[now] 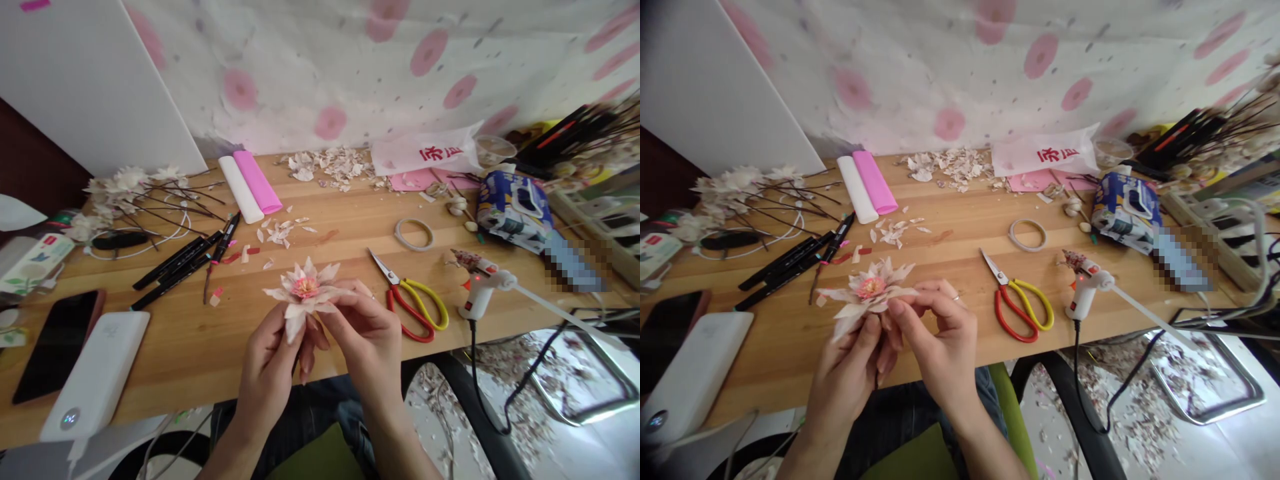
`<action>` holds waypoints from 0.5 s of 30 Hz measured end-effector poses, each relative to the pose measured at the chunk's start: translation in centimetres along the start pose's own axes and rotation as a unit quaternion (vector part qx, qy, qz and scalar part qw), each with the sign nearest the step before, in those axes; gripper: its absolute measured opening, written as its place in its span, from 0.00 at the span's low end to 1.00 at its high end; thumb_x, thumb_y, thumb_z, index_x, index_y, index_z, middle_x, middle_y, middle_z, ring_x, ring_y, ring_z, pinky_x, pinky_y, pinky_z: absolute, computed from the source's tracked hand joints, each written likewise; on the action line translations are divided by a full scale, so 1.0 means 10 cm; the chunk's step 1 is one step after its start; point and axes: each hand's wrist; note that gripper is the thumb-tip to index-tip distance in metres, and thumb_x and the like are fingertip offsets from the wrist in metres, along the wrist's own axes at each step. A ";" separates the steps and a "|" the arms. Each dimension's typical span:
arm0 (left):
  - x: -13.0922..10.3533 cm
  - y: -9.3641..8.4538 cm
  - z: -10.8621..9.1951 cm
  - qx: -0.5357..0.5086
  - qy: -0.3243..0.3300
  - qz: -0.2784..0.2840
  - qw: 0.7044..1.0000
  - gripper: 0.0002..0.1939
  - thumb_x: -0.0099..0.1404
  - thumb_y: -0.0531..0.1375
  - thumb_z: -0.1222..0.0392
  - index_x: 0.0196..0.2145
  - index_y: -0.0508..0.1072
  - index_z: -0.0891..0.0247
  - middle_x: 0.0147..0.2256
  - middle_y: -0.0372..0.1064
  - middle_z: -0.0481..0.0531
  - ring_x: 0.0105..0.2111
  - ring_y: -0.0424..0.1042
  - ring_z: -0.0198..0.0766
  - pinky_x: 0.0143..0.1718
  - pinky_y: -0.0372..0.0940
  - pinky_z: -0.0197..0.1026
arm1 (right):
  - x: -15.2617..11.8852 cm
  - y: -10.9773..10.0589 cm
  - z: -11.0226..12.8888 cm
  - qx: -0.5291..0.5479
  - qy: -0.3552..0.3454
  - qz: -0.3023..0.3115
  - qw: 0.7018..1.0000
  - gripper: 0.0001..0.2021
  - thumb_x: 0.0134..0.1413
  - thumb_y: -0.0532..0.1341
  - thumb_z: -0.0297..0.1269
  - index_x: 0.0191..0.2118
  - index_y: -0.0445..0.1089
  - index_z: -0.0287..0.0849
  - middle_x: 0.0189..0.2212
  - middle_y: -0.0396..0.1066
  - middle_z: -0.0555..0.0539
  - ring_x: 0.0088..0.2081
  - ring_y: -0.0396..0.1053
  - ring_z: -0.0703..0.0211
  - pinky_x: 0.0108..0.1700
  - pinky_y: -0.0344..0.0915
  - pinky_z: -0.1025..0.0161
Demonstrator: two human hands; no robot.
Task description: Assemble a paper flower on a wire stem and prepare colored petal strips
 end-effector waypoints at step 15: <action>-0.03 -0.03 -0.02 0.059 0.034 -0.019 0.997 0.15 0.70 0.60 0.49 0.30 0.74 0.61 0.16 0.58 0.41 0.15 0.52 0.25 0.15 0.48 0.28 | 0.01 0.04 -0.03 0.038 0.026 0.021 0.999 0.04 0.56 0.69 0.32 0.32 0.80 0.49 0.33 0.73 0.52 0.36 0.69 0.61 0.41 0.66 0.62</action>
Point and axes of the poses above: each hand's wrist, its own x-axis towards the middle knuckle, its own y-axis out of the palm, z = x × y
